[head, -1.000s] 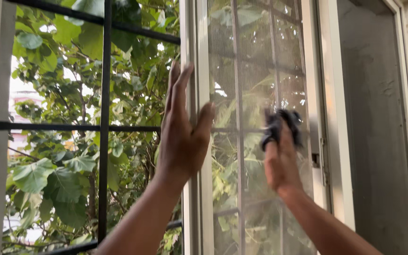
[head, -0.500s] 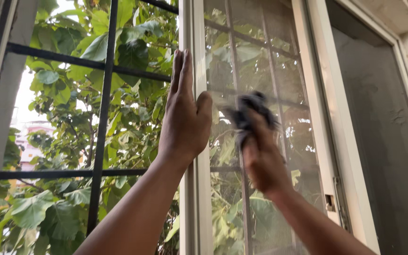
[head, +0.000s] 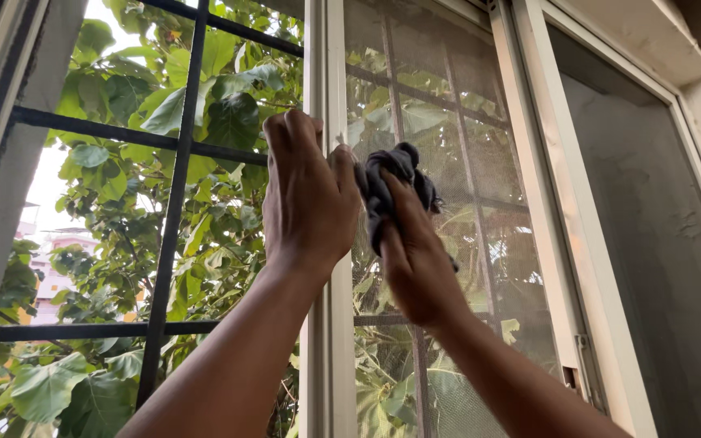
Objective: The person wipes a window screen with a cloth, moving vertically along the frame and mesh. The person uses both hands to hold the cloth and apply pressure while cleaning the screen surface.
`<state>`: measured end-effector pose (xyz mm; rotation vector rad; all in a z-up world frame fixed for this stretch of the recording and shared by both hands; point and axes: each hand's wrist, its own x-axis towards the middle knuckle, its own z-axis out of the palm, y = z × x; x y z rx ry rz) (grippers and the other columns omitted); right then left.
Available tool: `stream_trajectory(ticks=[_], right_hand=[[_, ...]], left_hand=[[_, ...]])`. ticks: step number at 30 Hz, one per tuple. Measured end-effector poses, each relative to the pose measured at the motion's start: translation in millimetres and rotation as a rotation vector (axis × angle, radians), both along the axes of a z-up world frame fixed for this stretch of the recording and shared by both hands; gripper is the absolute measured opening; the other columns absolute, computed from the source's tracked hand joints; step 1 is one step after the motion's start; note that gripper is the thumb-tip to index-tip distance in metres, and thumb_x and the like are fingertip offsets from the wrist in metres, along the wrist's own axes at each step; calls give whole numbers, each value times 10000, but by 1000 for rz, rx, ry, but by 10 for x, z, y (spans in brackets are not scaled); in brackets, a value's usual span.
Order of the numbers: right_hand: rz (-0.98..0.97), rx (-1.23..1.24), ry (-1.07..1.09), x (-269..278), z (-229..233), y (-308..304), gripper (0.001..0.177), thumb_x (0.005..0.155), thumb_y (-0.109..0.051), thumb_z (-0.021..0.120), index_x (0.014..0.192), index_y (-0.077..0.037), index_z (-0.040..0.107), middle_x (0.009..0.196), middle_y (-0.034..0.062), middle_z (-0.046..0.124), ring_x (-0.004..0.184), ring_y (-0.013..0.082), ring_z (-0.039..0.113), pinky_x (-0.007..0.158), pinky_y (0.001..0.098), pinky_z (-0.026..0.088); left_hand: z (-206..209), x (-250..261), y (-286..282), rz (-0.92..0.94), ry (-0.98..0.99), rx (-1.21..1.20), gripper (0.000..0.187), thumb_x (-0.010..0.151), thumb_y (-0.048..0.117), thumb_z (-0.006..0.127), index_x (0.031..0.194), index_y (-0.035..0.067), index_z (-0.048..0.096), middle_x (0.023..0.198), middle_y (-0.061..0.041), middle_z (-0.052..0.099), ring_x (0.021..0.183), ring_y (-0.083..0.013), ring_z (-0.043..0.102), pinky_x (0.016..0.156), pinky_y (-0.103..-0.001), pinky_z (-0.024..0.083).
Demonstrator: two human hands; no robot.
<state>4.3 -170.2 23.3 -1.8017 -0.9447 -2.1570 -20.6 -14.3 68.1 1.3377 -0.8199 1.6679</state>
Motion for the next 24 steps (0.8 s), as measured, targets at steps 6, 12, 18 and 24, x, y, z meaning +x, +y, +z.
stream_trajectory(ticks=[6,12,18,24], right_hand=[[211,566,493,-42,114,-482,588,974,-207,319,1554,-264,396,1438,179,530,979,303,653,850,448,573],[266,638,411,89,346,-430,563,969,-143,352,1510,-198,497,1224,224,623,801,260,591,650,409,526],[283,103,111,-3,383,276,503,1050,-129,381,1552,-133,407,1387,216,580,1022,133,571,861,313,524],[221,307,219,33,480,-276,532,1048,-154,329,1554,-205,488,1383,119,567,726,131,549,646,302,563]], left_hand=[[107,199,-41,-252,-135,67,636,999,106,509,1521,52,149,1467,-243,394,1399,-401,444,1048,-432,496],[99,264,-16,-126,-198,100,643,1051,135,468,1616,71,168,1701,-192,193,1563,-349,229,1234,-433,280],[100,262,9,-137,-150,101,615,1052,176,453,1612,75,220,1699,-169,185,1556,-330,229,1230,-398,271],[108,264,15,-160,-215,107,611,1054,144,456,1610,46,223,1697,-197,193,1577,-339,199,1250,-405,248]])
